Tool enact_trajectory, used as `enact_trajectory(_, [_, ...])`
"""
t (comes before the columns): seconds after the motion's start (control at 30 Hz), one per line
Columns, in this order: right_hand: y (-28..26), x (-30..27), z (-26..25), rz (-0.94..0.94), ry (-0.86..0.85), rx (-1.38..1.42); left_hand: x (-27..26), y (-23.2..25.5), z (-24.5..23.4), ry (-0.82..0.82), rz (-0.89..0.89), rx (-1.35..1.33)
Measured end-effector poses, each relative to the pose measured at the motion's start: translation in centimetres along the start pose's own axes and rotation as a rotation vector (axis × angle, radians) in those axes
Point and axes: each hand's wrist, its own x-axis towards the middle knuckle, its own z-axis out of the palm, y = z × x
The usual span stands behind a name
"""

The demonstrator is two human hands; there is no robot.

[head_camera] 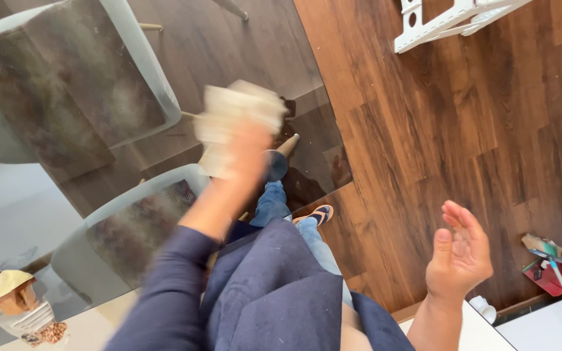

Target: The person wipes a glass tabletop with a cloth, moves a water bottle, and walks through a kitchen area.

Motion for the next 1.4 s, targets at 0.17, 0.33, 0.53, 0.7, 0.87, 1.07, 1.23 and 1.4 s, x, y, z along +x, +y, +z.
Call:
enact_trajectory(0.17, [-2.2, 0.3, -0.8, -0.093, -0.011, -0.003, -8.9, 27.8, 0.5, -0.79, 0.459, -1.047])
enact_trajectory(0.33, [-3.1, 1.1, -1.1, -0.146, 0.049, -0.01, -1.7, 19.7, -4.2, -0.475, 0.085, -1.045])
enact_trajectory(0.53, [-1.1, 1.3, -0.4, -0.144, -0.092, 0.068, -5.3, -16.7, -13.2, 0.197, -0.25, 0.401])
enact_trajectory(0.7, [0.0, 1.7, 0.3, -0.162, -0.189, 0.121, -20.5, -31.4, -15.3, 0.313, -0.836, 0.278])
enact_trajectory(0.87, [-0.3, 0.6, -1.3, -0.201, -0.211, 0.066, -19.4, -19.2, -5.1, 0.265, -0.848, -0.095])
enact_trajectory(1.07, [-0.8, 0.0, -6.4, -0.257, -0.161, 0.068, -11.9, 20.2, 1.5, -0.234, 0.134, -0.434])
enact_trajectory(1.23, [-0.6, -1.7, -12.4, -0.294, -0.036, -0.078, -10.2, 35.9, 3.7, -0.663, 0.351, -1.074])
enact_trajectory(1.4, [1.8, -2.5, -13.4, -0.188, 0.005, -0.358, -9.4, 36.6, 0.9, -0.231, 0.316, -1.226])
